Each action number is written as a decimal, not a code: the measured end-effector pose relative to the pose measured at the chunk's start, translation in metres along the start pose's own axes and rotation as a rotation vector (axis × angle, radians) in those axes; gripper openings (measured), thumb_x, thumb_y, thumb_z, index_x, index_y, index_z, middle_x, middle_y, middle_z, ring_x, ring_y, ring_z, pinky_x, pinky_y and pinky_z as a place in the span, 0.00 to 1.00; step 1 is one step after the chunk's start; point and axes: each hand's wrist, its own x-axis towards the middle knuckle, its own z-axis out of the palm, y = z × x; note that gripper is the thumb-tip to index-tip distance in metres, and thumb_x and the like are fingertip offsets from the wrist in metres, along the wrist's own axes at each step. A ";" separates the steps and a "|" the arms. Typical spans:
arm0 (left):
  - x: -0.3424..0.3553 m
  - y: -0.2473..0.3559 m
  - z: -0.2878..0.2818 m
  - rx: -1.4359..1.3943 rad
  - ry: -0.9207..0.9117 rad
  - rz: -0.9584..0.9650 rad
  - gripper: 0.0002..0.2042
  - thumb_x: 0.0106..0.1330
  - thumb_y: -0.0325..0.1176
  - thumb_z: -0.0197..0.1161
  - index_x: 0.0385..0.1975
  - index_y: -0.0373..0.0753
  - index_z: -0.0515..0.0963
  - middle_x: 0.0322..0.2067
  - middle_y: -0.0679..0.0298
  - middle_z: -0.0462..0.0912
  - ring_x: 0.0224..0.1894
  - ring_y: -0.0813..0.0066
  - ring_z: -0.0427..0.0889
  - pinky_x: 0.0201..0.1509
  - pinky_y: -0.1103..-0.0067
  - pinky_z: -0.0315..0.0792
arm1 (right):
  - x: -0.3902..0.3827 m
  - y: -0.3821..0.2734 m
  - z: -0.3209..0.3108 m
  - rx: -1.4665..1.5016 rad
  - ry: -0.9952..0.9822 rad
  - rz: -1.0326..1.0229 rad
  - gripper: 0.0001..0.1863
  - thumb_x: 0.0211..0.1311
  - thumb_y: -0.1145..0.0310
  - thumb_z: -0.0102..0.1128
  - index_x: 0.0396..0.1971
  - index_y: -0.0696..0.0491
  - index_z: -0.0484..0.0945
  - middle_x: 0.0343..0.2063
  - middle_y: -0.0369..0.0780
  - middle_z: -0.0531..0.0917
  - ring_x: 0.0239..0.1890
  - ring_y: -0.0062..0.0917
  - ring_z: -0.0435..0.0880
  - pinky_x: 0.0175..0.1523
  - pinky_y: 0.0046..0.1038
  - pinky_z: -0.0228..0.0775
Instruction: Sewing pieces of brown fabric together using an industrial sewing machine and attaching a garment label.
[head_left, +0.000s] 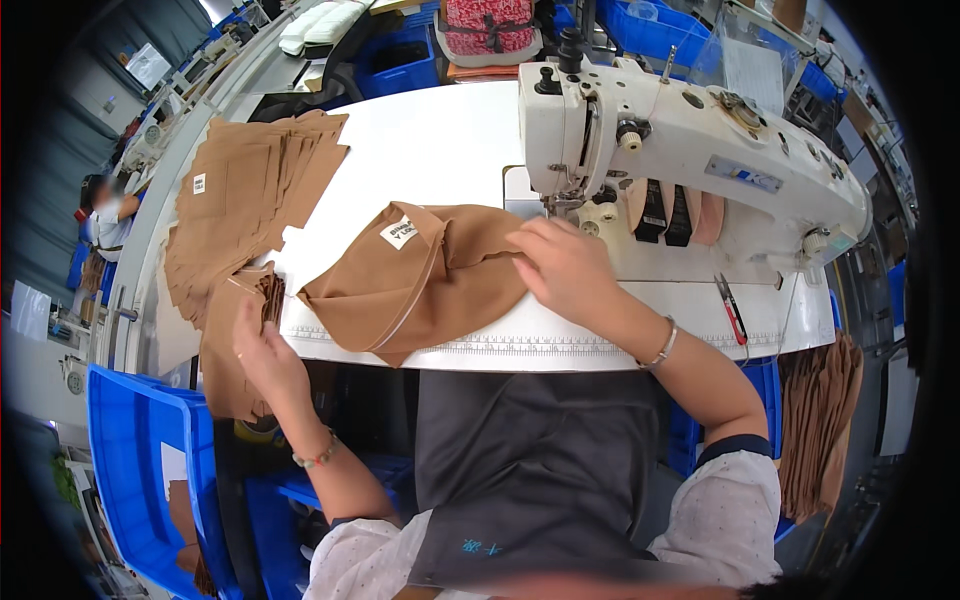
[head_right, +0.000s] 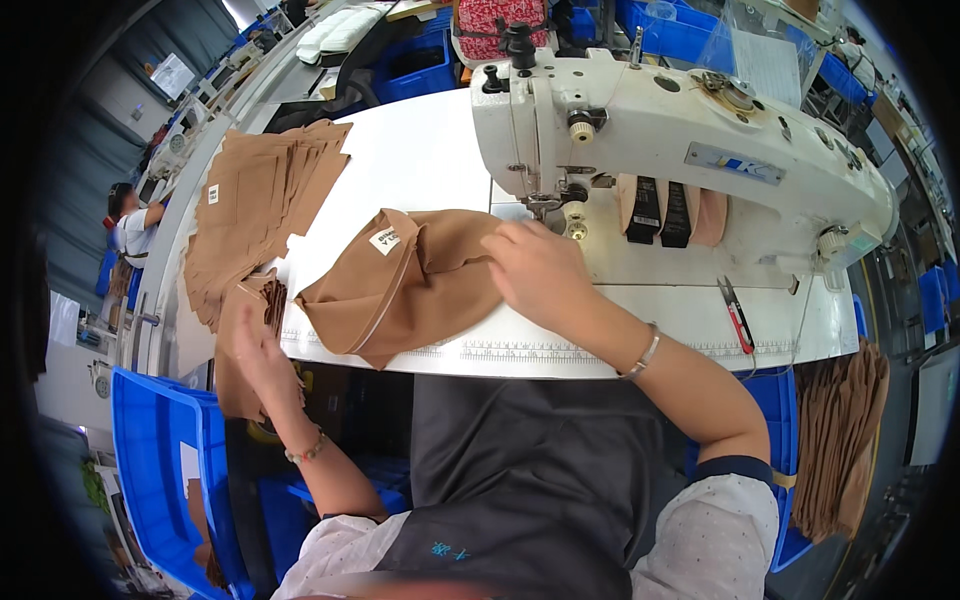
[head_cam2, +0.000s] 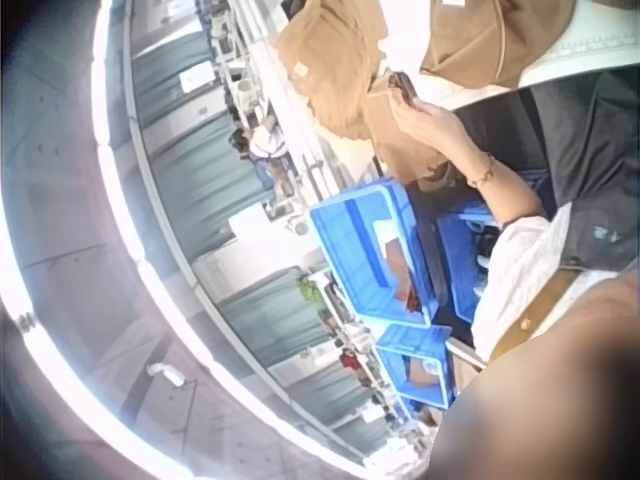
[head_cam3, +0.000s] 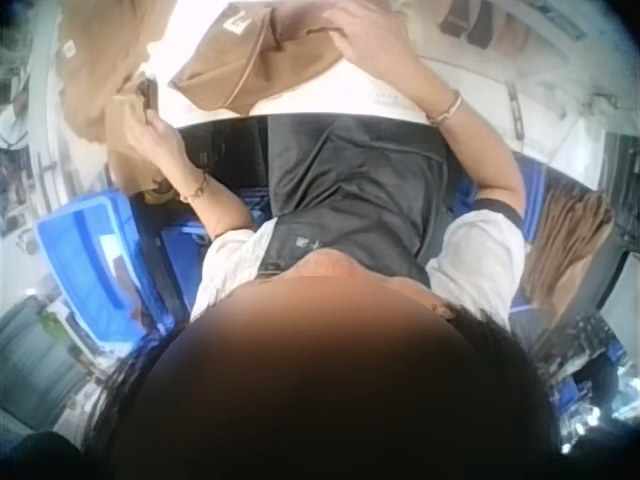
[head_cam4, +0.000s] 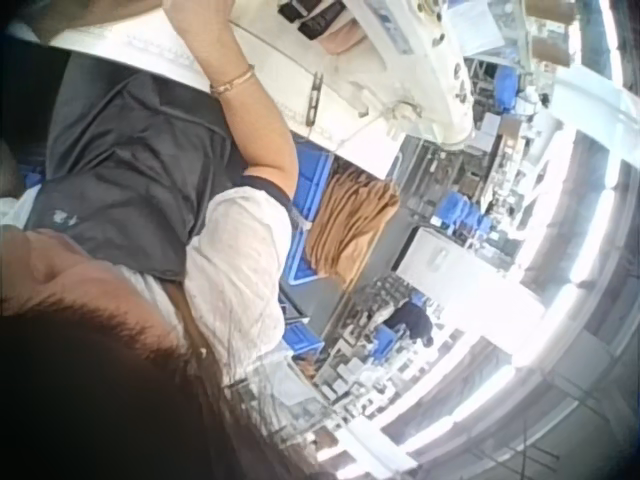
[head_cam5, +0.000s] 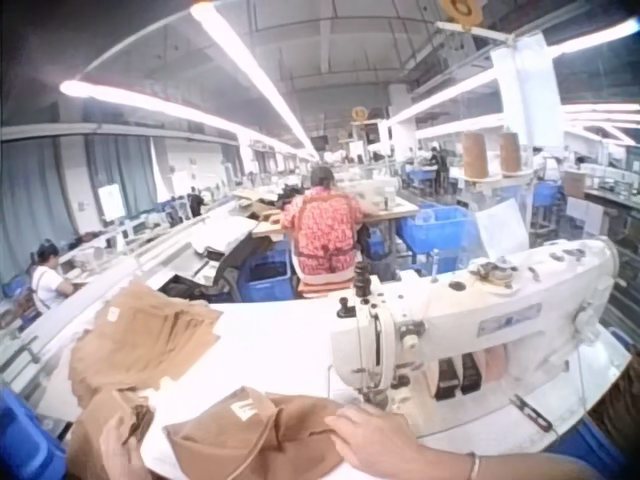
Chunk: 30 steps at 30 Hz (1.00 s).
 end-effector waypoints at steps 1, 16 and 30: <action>-0.003 -0.013 0.004 0.116 -0.149 0.118 0.16 0.66 0.27 0.63 0.53 0.28 0.78 0.56 0.46 0.80 0.57 0.47 0.79 0.63 0.62 0.71 | 0.006 -0.008 0.008 0.024 -0.005 0.036 0.08 0.55 0.71 0.67 0.34 0.54 0.80 0.38 0.39 0.82 0.43 0.33 0.83 0.42 0.33 0.78; -0.021 0.008 0.064 -1.569 -0.624 -0.771 0.17 0.74 0.35 0.62 0.57 0.33 0.75 0.49 0.60 0.84 0.48 0.72 0.85 0.52 0.75 0.81 | -0.013 -0.053 0.019 0.783 0.418 0.642 0.11 0.77 0.66 0.53 0.41 0.57 0.81 0.32 0.34 0.82 0.35 0.16 0.75 0.45 0.21 0.69; -0.014 0.049 0.075 -0.804 -0.160 -0.266 0.10 0.72 0.33 0.62 0.44 0.34 0.74 0.22 0.70 0.75 0.26 0.80 0.75 0.32 0.80 0.71 | -0.091 -0.036 -0.017 0.798 0.940 0.868 0.08 0.77 0.67 0.54 0.41 0.56 0.78 0.25 0.31 0.78 0.29 0.12 0.72 0.38 0.19 0.69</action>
